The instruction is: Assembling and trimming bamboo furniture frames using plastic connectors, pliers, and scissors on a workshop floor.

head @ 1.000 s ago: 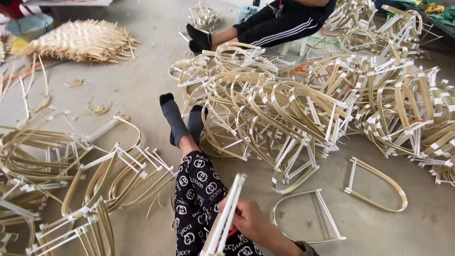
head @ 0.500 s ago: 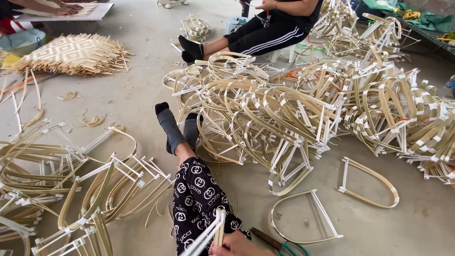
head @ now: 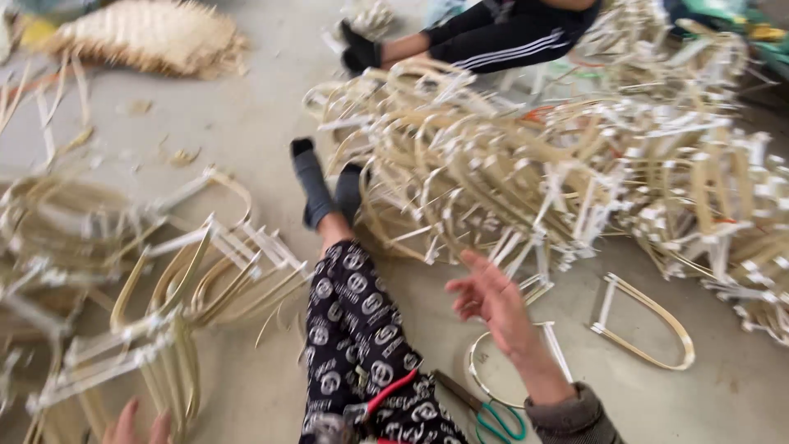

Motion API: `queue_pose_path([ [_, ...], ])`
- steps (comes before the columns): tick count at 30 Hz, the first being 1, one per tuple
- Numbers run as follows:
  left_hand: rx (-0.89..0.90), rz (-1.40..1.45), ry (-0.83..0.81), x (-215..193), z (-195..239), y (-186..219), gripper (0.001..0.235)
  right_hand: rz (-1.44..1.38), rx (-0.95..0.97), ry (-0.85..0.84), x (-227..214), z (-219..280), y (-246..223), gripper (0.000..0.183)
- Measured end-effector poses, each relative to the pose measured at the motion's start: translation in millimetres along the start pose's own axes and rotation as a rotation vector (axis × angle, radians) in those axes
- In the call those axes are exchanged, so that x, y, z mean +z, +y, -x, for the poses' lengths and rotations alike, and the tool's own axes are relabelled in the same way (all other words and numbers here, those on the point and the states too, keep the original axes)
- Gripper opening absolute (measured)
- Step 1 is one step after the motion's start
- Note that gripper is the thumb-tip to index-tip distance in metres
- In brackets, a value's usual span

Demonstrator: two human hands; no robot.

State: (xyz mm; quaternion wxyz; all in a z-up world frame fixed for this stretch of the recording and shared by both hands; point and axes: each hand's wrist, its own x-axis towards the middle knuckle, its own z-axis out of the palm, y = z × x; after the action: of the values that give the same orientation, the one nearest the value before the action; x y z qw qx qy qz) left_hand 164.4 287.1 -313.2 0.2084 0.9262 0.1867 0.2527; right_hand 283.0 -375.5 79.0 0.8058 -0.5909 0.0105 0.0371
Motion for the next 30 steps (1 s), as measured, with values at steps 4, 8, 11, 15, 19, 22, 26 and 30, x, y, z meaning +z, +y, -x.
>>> queue_pose_path([
  [4, -0.031, -0.292, -0.066, -11, 18, 74, 0.09, 0.197, 0.41, -0.321, 44, 43, 104, 0.043],
  [8, -0.369, -0.161, -0.281, -38, 29, 134, 0.083, 0.368, 0.397, -0.591, 86, 89, 134, 0.036],
  [11, -0.295, -0.005, -0.131, -61, 16, 172, 0.035, 0.605, 0.265, -0.679, 96, 89, 134, 0.035],
  [15, -0.552, 0.628, 0.036, -118, 1, 223, 0.014, 0.549, 0.405, -0.641, 87, 84, 133, 0.035],
  [19, -0.457, 1.03, 0.401, -203, -10, 284, 0.011, 0.541, 0.387, -0.559, 87, 77, 121, 0.035],
  [22, -0.387, 1.137, 0.395, -280, -13, 341, 0.026, 0.454, 0.392, -0.564, 94, 76, 116, 0.035],
  [26, -0.337, 1.27, 0.184, -319, 4, 369, 0.029, 0.446, 0.367, -0.579, 119, 74, 105, 0.036],
  [30, -0.394, 1.615, -0.174, -314, 19, 389, 0.027, 0.355, 0.245, -0.574, 145, 62, 81, 0.042],
])
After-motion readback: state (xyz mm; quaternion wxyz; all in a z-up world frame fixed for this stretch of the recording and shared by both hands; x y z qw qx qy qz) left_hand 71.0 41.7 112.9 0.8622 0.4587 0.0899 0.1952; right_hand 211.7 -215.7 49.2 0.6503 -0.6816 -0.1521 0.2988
